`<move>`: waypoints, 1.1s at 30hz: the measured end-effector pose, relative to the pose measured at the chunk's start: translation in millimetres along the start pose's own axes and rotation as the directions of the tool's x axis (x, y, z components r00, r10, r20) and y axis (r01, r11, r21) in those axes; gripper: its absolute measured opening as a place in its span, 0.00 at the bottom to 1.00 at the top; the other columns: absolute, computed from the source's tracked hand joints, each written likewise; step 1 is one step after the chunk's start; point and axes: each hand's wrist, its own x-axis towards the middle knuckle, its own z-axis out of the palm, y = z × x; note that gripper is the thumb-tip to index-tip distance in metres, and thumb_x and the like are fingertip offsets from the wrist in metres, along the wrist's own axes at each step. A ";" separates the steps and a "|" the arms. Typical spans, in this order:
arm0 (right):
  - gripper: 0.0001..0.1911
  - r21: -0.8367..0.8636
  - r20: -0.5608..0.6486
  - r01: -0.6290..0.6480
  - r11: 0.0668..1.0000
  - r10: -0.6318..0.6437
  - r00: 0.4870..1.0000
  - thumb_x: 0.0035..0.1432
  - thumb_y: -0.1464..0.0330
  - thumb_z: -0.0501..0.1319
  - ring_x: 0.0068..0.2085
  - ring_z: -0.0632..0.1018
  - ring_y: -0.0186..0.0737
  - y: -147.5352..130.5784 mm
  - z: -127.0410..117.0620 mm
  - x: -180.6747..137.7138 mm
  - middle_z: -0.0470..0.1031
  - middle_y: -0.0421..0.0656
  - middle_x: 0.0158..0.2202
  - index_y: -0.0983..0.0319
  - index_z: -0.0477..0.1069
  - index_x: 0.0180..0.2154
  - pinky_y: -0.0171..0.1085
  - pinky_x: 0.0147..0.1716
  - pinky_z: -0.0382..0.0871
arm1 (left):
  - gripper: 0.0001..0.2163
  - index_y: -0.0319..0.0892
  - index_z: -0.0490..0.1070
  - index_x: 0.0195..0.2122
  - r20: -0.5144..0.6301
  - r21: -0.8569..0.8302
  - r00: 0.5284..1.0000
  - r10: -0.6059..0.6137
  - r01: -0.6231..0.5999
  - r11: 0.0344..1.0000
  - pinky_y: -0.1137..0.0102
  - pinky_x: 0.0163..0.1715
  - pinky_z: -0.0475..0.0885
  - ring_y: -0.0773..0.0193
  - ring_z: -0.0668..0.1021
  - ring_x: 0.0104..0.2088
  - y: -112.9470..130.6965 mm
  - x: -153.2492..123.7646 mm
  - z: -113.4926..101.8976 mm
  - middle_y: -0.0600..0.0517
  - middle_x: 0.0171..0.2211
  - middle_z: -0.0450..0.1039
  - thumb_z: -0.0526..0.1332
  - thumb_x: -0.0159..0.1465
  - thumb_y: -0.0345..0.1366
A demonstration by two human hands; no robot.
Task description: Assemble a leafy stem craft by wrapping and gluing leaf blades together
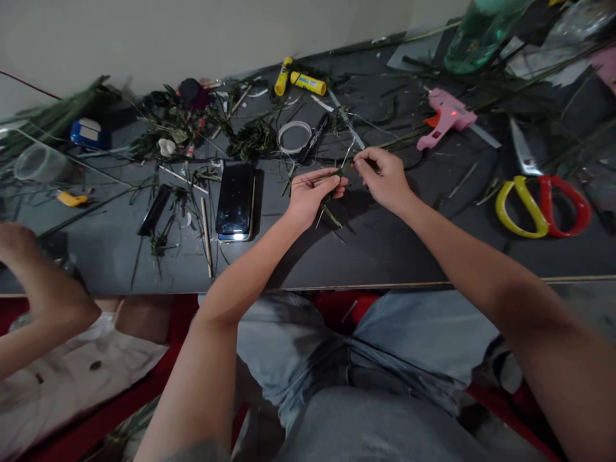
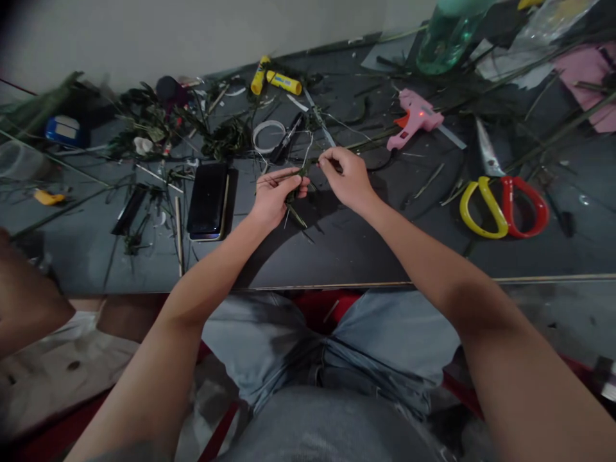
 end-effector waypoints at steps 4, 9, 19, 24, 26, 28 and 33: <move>0.25 0.243 0.114 -0.131 0.961 0.106 0.988 0.55 0.40 0.65 0.32 0.75 0.38 -3.8 -0.4 -0.4 0.75 0.40 0.31 0.55 0.74 0.32 0.40 0.36 0.74 | 0.05 0.40 0.80 0.36 0.021 0.033 1.000 -0.004 0.003 0.999 0.74 0.35 0.80 0.72 0.82 0.26 -2.1 -0.4 -0.2 0.54 0.30 0.84 0.67 0.61 0.25; 0.22 0.536 0.206 -0.357 0.765 0.292 0.934 0.42 0.49 0.78 0.26 0.73 0.32 -17.5 1.4 -7.5 0.75 0.36 0.28 0.55 0.77 0.32 0.34 0.28 0.73 | 0.05 0.40 0.81 0.36 0.067 -0.009 0.996 0.064 -0.063 0.998 0.70 0.39 0.82 0.67 0.85 0.31 -7.8 -0.6 1.6 0.52 0.30 0.84 0.70 0.59 0.26; 0.23 0.561 0.197 -0.290 0.776 0.215 0.957 0.39 0.51 0.78 0.22 0.74 0.28 -33.0 2.4 -13.4 0.78 0.38 0.25 0.61 0.79 0.27 0.29 0.21 0.71 | 0.07 0.43 0.82 0.33 0.020 -0.089 0.978 0.206 -0.204 0.975 0.65 0.38 0.84 0.64 0.85 0.31 -20.8 4.2 -1.9 0.54 0.30 0.84 0.75 0.54 0.33; 0.18 0.502 0.172 -0.187 0.845 0.115 0.978 0.44 0.54 0.78 0.25 0.76 0.30 -28.7 2.0 -13.9 0.78 0.38 0.25 0.61 0.81 0.30 0.30 0.24 0.74 | 0.08 0.44 0.83 0.35 -0.016 -0.051 0.966 0.259 -0.259 0.964 0.65 0.40 0.84 0.65 0.84 0.31 -24.7 6.3 -3.1 0.53 0.33 0.84 0.75 0.55 0.36; 0.18 0.492 0.164 -0.179 0.852 0.111 0.980 0.44 0.55 0.78 0.24 0.75 0.30 -26.0 3.5 -13.8 0.77 0.38 0.24 0.61 0.81 0.29 0.31 0.23 0.74 | 0.08 0.43 0.83 0.36 -0.012 -0.034 0.961 0.276 -0.277 0.960 0.65 0.40 0.84 0.64 0.84 0.32 -25.3 6.5 -3.4 0.53 0.33 0.84 0.75 0.55 0.36; 0.19 0.491 0.135 -0.169 0.855 0.116 0.984 0.45 0.53 0.77 0.23 0.74 0.30 -23.8 5.3 -13.4 0.76 0.38 0.23 0.61 0.80 0.28 0.31 0.21 0.72 | 0.09 0.43 0.83 0.36 -0.008 -0.026 0.958 0.286 -0.286 0.958 0.66 0.39 0.84 0.64 0.85 0.32 -25.5 5.8 -3.3 0.52 0.33 0.84 0.76 0.54 0.37; 0.25 0.494 0.123 -0.154 0.856 0.106 0.987 0.47 0.45 0.73 0.22 0.71 0.30 -22.4 7.6 -12.1 0.74 0.40 0.24 0.61 0.79 0.29 0.30 0.15 0.66 | 0.14 0.44 0.82 0.35 -0.037 -0.032 0.940 0.339 -0.341 0.940 0.71 0.35 0.83 0.67 0.84 0.30 -24.9 2.5 -1.3 0.54 0.30 0.84 0.77 0.50 0.43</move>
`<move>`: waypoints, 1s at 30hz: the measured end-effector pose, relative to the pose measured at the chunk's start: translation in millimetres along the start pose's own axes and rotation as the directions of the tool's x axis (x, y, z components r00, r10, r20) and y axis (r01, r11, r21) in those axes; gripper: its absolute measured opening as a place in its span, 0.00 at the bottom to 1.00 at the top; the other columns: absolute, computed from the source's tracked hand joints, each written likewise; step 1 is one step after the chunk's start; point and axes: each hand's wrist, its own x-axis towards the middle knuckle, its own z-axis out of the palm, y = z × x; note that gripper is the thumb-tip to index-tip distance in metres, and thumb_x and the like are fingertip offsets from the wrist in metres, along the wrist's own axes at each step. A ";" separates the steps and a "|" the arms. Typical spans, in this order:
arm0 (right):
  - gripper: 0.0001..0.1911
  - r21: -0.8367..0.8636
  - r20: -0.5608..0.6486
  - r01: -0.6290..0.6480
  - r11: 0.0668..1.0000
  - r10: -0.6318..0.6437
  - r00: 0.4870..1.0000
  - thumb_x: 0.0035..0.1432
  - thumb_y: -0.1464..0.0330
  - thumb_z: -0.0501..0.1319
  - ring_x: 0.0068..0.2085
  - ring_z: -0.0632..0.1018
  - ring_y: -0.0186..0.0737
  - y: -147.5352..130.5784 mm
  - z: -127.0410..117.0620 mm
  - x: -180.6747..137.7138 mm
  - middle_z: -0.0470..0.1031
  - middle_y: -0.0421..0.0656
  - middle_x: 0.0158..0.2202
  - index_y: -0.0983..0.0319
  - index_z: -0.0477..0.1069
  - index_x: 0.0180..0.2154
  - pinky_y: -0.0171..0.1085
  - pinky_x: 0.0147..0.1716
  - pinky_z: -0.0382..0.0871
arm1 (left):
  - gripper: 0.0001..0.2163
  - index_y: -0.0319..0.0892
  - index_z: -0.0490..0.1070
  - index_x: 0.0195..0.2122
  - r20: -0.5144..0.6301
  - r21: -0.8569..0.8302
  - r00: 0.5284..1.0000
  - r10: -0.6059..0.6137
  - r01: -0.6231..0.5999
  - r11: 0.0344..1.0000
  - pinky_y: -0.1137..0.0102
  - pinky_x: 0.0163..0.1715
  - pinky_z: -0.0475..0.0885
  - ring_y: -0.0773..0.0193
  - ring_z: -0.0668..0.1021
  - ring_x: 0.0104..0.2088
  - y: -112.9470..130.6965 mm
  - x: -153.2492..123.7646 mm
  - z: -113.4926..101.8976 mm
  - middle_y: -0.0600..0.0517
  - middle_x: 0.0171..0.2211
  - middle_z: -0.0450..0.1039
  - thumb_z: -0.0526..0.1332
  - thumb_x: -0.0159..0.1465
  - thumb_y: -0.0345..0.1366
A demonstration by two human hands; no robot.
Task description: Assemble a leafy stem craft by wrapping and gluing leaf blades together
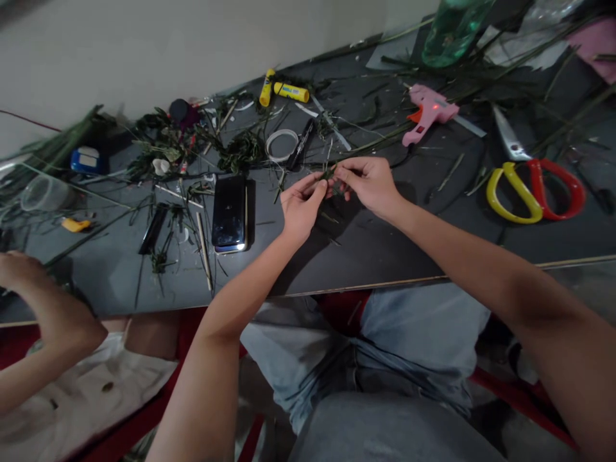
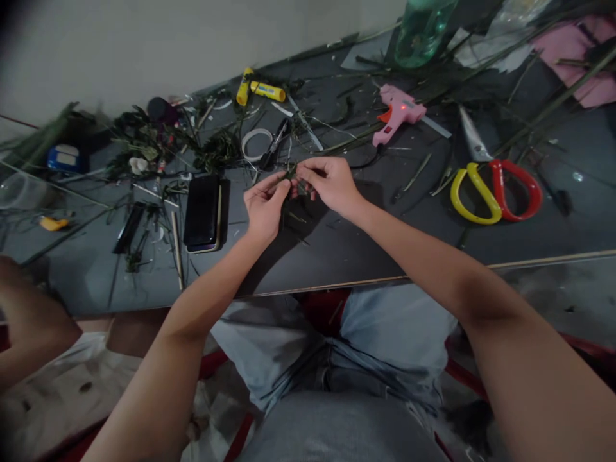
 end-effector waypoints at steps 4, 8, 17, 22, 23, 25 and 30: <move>0.29 -0.070 0.051 0.023 0.997 -0.019 0.999 0.48 0.43 0.71 0.25 0.71 0.32 0.9 0.3 -0.5 0.77 0.42 0.29 0.63 0.80 0.33 0.31 0.16 0.66 | 0.13 0.45 0.83 0.33 -0.013 0.006 0.998 0.061 -0.060 0.998 0.75 0.30 0.80 0.71 0.82 0.26 -0.5 0.1 1.5 0.56 0.28 0.83 0.78 0.49 0.44; 0.25 -0.164 0.026 0.089 0.982 -0.086 0.996 0.52 0.45 0.70 0.30 0.75 0.35 2.4 0.5 -3.8 0.80 0.44 0.33 0.62 0.81 0.34 0.33 0.20 0.68 | 0.12 0.44 0.82 0.34 -0.019 0.047 0.998 0.052 -0.051 0.998 0.73 0.30 0.80 0.70 0.81 0.25 -2.6 1.0 0.8 0.55 0.29 0.83 0.77 0.51 0.41; 0.15 -0.268 -0.050 0.204 0.942 -0.225 0.973 0.56 0.55 0.71 0.32 0.76 0.35 -1.7 5.8 -9.0 0.78 0.43 0.33 0.61 0.79 0.31 0.33 0.23 0.63 | 0.14 0.43 0.81 0.36 -0.014 0.110 0.996 0.093 -0.090 0.990 0.68 0.36 0.82 0.66 0.83 0.30 -8.1 -1.0 -3.7 0.51 0.32 0.84 0.75 0.53 0.45; 0.15 -0.230 -0.059 0.207 0.951 -0.226 0.972 0.55 0.55 0.71 0.32 0.76 0.36 1.3 6.0 -5.3 0.79 0.43 0.32 0.61 0.79 0.31 0.34 0.24 0.64 | 0.19 0.44 0.81 0.39 -0.013 0.088 0.994 0.105 -0.104 0.991 0.68 0.40 0.82 0.63 0.85 0.37 -6.6 -3.8 -3.7 0.49 0.37 0.85 0.75 0.53 0.50; 0.15 -0.245 -0.061 0.213 0.946 -0.234 0.970 0.55 0.56 0.71 0.32 0.76 0.36 1.0 5.7 -5.2 0.79 0.43 0.32 0.61 0.80 0.30 0.34 0.25 0.65 | 0.19 0.44 0.81 0.39 -0.022 0.078 0.994 0.104 -0.102 0.992 0.68 0.39 0.82 0.64 0.85 0.37 -6.2 -3.6 -3.4 0.50 0.37 0.85 0.75 0.52 0.50; 0.14 -0.281 -0.070 0.226 0.933 -0.255 0.964 0.55 0.55 0.72 0.34 0.78 0.37 -0.4 5.3 -6.1 0.80 0.43 0.33 0.60 0.81 0.30 0.35 0.26 0.66 | 0.19 0.44 0.82 0.37 -0.036 0.061 0.995 0.098 -0.095 0.994 0.70 0.39 0.82 0.65 0.85 0.35 -5.0 -2.8 -2.9 0.51 0.36 0.85 0.77 0.49 0.50; 0.17 -0.303 -0.103 0.193 0.933 -0.233 0.967 0.53 0.49 0.72 0.36 0.78 0.39 -2.4 5.3 -7.9 0.79 0.42 0.34 0.57 0.82 0.30 0.39 0.34 0.72 | 0.19 0.44 0.82 0.36 -0.051 0.024 0.999 -0.017 0.018 1.000 0.68 0.40 0.82 0.65 0.84 0.32 -0.7 -1.6 -1.5 0.52 0.34 0.85 0.78 0.48 0.49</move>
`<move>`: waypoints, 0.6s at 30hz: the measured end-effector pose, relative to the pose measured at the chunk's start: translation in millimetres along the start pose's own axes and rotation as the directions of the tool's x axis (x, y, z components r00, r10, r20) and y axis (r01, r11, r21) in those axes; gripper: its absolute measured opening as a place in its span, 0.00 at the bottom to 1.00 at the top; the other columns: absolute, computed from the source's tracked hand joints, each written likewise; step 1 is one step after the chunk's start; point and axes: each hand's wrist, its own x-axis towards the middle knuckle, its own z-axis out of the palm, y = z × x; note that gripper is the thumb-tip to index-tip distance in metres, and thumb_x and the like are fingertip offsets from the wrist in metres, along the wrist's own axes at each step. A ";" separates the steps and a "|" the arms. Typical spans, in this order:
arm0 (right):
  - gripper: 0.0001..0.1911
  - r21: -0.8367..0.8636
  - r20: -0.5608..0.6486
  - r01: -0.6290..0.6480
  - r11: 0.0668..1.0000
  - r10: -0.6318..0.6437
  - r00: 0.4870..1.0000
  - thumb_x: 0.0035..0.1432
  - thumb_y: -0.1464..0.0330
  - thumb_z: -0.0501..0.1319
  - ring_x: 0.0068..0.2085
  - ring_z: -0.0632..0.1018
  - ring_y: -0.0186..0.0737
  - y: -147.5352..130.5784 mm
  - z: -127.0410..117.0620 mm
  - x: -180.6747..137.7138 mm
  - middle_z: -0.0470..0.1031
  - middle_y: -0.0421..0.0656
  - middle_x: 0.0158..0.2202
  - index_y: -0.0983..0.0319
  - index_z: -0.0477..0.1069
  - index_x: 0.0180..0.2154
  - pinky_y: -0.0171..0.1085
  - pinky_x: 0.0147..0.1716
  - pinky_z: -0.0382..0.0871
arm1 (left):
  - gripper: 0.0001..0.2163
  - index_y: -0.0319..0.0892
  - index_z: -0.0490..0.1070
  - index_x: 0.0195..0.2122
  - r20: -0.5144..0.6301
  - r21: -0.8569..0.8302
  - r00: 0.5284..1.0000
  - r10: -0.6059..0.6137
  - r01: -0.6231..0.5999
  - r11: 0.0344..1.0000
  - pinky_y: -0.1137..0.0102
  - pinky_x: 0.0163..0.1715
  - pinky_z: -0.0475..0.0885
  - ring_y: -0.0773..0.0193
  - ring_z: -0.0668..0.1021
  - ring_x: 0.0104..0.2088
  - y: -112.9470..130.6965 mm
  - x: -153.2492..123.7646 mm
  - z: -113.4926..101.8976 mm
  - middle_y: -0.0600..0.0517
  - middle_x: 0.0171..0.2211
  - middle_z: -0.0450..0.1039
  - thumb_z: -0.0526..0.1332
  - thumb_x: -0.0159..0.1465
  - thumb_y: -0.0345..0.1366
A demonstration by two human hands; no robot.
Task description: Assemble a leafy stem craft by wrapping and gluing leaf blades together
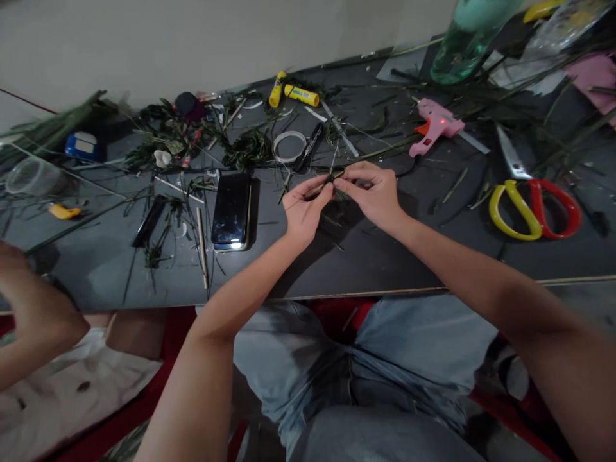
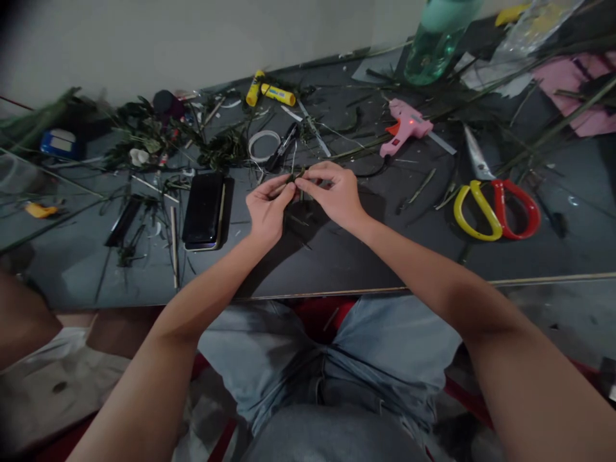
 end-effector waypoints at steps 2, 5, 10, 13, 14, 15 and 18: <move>0.19 0.018 0.017 -0.028 0.999 0.028 0.999 0.53 0.47 0.71 0.39 0.79 0.41 1.0 -0.1 0.9 0.79 0.42 0.36 0.56 0.82 0.30 0.41 0.37 0.74 | 0.18 0.44 0.82 0.37 -0.004 -0.015 0.999 -0.040 0.039 0.999 0.66 0.42 0.83 0.64 0.85 0.33 0.5 0.3 0.3 0.52 0.35 0.84 0.78 0.49 0.47; 0.21 0.038 0.034 -0.035 0.999 0.034 0.999 0.51 0.45 0.71 0.43 0.79 0.42 3.4 -0.4 2.8 0.79 0.43 0.38 0.56 0.82 0.30 0.43 0.42 0.75 | 0.14 0.44 0.82 0.37 -0.004 -0.038 0.997 -0.082 0.082 0.996 0.65 0.42 0.82 0.65 0.84 0.33 0.1 2.3 0.3 0.53 0.33 0.84 0.77 0.52 0.41; 0.24 0.027 0.077 -0.069 0.997 0.066 0.995 0.48 0.43 0.72 0.42 0.79 0.43 7.8 -1.2 4.9 0.80 0.44 0.38 0.57 0.83 0.30 0.45 0.42 0.77 | 0.06 0.42 0.81 0.31 -0.008 -0.081 0.982 -0.187 0.186 0.979 0.71 0.31 0.80 0.71 0.80 0.25 6.7 7.3 0.3 0.55 0.26 0.81 0.75 0.52 0.29; 0.24 0.037 -0.008 -0.067 0.997 0.067 0.998 0.51 0.44 0.71 0.40 0.80 0.42 8.3 -6.7 8.7 0.81 0.45 0.42 0.55 0.83 0.40 0.44 0.42 0.79 | 0.06 0.41 0.80 0.29 0.014 -0.098 0.974 -0.227 0.227 0.969 0.74 0.28 0.77 0.72 0.79 0.23 15.4 6.6 2.5 0.56 0.23 0.80 0.72 0.51 0.26; 0.25 0.013 -0.053 -0.045 0.999 0.045 0.998 0.52 0.45 0.71 0.41 0.81 0.43 7.9 -9.8 10.7 0.81 0.46 0.46 0.54 0.82 0.45 0.43 0.42 0.79 | 0.06 0.41 0.80 0.28 0.026 -0.101 0.970 -0.242 0.243 0.965 0.75 0.26 0.76 0.73 0.78 0.22 17.9 5.5 3.6 0.57 0.22 0.79 0.72 0.51 0.25; 0.27 -0.034 -0.085 -0.013 0.999 0.010 0.996 0.53 0.46 0.71 0.44 0.81 0.44 7.3 -13.4 12.8 0.80 0.47 0.50 0.53 0.81 0.49 0.44 0.42 0.80 | 0.06 0.41 0.80 0.27 0.041 -0.099 0.964 -0.261 0.264 0.959 0.75 0.26 0.76 0.74 0.77 0.21 19.9 4.2 4.7 0.57 0.21 0.79 0.72 0.51 0.25; 0.26 -0.231 -0.040 0.104 0.967 -0.116 0.992 0.55 0.47 0.70 0.55 0.79 0.53 5.8 -24.3 18.6 0.77 0.47 0.58 0.50 0.80 0.52 0.49 0.49 0.79 | 0.06 0.41 0.80 0.27 0.088 -0.075 0.946 -0.312 0.319 0.945 0.76 0.25 0.75 0.75 0.76 0.20 22.8 1.0 6.7 0.57 0.21 0.79 0.72 0.50 0.25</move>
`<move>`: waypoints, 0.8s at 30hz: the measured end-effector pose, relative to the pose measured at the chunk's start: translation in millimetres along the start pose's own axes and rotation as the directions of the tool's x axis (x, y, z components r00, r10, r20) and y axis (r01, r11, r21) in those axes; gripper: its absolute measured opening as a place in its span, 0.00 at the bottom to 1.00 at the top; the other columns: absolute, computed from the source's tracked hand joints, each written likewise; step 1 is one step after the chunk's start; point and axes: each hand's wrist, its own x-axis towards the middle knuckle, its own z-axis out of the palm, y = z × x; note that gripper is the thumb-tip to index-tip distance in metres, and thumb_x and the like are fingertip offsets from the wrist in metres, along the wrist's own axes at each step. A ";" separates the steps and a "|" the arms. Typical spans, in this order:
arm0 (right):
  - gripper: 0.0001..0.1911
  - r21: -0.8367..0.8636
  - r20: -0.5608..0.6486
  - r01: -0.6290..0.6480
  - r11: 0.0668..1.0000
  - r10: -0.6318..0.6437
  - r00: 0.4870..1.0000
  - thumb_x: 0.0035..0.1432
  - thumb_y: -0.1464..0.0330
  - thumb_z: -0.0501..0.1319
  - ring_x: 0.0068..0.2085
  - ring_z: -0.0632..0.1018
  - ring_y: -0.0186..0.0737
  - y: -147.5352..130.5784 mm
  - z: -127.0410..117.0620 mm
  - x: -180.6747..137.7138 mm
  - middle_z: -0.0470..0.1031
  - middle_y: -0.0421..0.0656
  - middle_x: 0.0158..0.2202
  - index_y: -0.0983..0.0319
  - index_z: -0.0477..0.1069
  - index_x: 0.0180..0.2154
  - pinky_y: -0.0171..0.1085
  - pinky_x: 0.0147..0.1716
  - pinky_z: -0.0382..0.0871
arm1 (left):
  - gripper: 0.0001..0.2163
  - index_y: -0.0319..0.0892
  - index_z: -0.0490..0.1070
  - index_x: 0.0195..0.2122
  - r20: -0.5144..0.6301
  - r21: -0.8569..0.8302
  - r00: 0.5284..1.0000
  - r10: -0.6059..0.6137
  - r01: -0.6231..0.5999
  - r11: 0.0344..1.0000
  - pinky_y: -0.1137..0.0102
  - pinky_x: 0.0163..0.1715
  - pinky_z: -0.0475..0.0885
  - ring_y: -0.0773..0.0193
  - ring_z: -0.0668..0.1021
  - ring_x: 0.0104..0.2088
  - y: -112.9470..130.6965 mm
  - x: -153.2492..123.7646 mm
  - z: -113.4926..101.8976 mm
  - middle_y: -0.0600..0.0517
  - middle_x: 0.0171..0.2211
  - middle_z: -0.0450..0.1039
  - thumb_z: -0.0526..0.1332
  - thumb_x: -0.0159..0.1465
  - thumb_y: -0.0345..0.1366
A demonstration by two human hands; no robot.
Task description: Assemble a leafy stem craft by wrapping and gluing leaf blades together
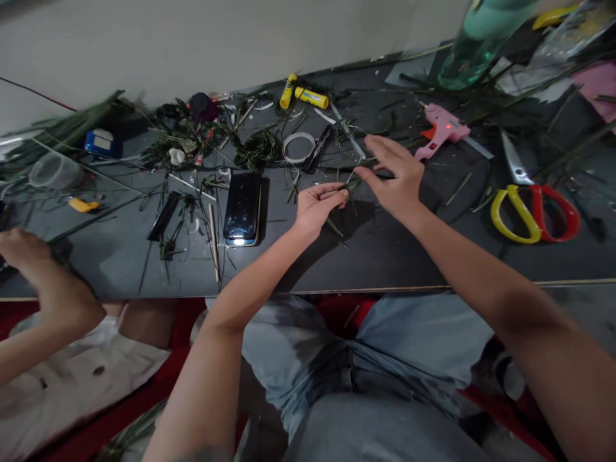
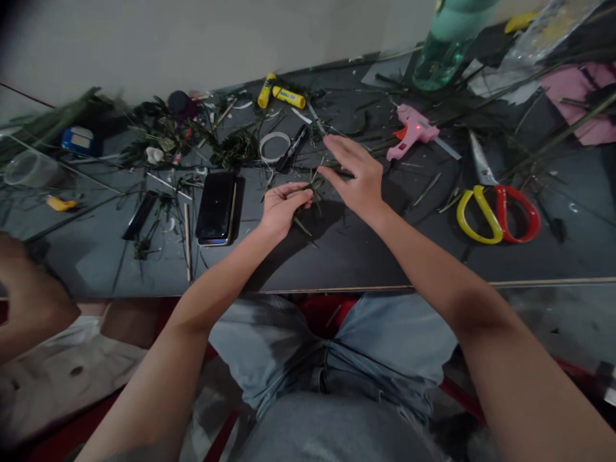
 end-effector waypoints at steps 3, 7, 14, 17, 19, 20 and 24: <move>0.20 -0.106 0.115 0.093 0.990 -0.081 0.990 0.59 0.48 0.68 0.60 0.76 0.56 3.0 -7.3 3.5 0.79 0.45 0.56 0.49 0.81 0.49 0.55 0.61 0.73 | 0.05 0.40 0.79 0.27 0.031 0.029 0.999 -0.009 0.009 1.000 0.76 0.25 0.75 0.75 0.76 0.20 1.0 -0.9 -1.7 0.56 0.21 0.78 0.71 0.51 0.24; 0.14 -0.126 0.186 0.156 0.980 -0.131 0.974 0.62 0.52 0.66 0.58 0.79 0.54 9.1 -13.3 3.2 0.81 0.42 0.52 0.48 0.82 0.45 0.56 0.63 0.70 | 0.05 0.39 0.80 0.27 0.070 0.079 0.997 -0.019 0.013 0.997 0.75 0.24 0.74 0.74 0.75 0.20 3.9 -1.7 -6.3 0.55 0.21 0.78 0.72 0.49 0.25; 0.13 -0.093 0.339 0.369 0.925 -0.319 0.885 0.70 0.62 0.59 0.56 0.81 0.47 6.2 -24.9 4.0 0.81 0.38 0.53 0.49 0.82 0.48 0.53 0.60 0.76 | 0.05 0.40 0.81 0.27 0.085 0.113 0.994 -0.073 0.063 0.992 0.75 0.25 0.76 0.74 0.76 0.20 1.5 -5.7 -4.7 0.54 0.23 0.80 0.73 0.48 0.28; 0.12 -0.019 0.392 0.299 0.954 -0.268 0.880 0.68 0.58 0.61 0.56 0.81 0.47 2.7 -25.3 5.5 0.82 0.38 0.51 0.49 0.83 0.45 0.53 0.62 0.75 | 0.06 0.40 0.81 0.27 0.090 0.107 0.992 -0.087 0.077 0.991 0.74 0.25 0.77 0.73 0.77 0.20 -0.1 -4.9 -5.3 0.54 0.23 0.80 0.74 0.47 0.29; 0.10 -0.007 0.343 0.145 0.989 -0.134 0.930 0.63 0.54 0.66 0.57 0.80 0.49 2.1 -21.2 4.0 0.83 0.38 0.50 0.48 0.83 0.42 0.54 0.62 0.74 | 0.07 0.40 0.81 0.28 0.093 0.105 0.993 -0.076 0.066 0.992 0.74 0.26 0.77 0.73 0.77 0.21 -1.4 -2.6 -6.0 0.54 0.22 0.80 0.74 0.47 0.29; 0.11 0.009 0.282 0.070 0.998 -0.070 0.957 0.60 0.53 0.69 0.57 0.80 0.51 2.1 -17.8 2.1 0.83 0.39 0.50 0.48 0.83 0.42 0.54 0.61 0.75 | 0.07 0.39 0.81 0.28 0.089 0.106 0.994 -0.061 0.051 0.993 0.74 0.26 0.77 0.73 0.77 0.21 -2.4 -1.0 -6.3 0.55 0.22 0.79 0.75 0.47 0.29; 0.22 0.183 0.018 -0.158 0.970 0.158 0.987 0.55 0.50 0.71 0.49 0.83 0.49 1.6 1.2 -10.0 0.83 0.45 0.48 0.54 0.82 0.47 0.42 0.38 0.83 | 0.07 0.40 0.81 0.30 0.037 0.098 0.997 0.073 -0.076 0.992 0.73 0.29 0.78 0.72 0.78 0.22 -8.2 7.3 -8.2 0.54 0.24 0.80 0.75 0.50 0.31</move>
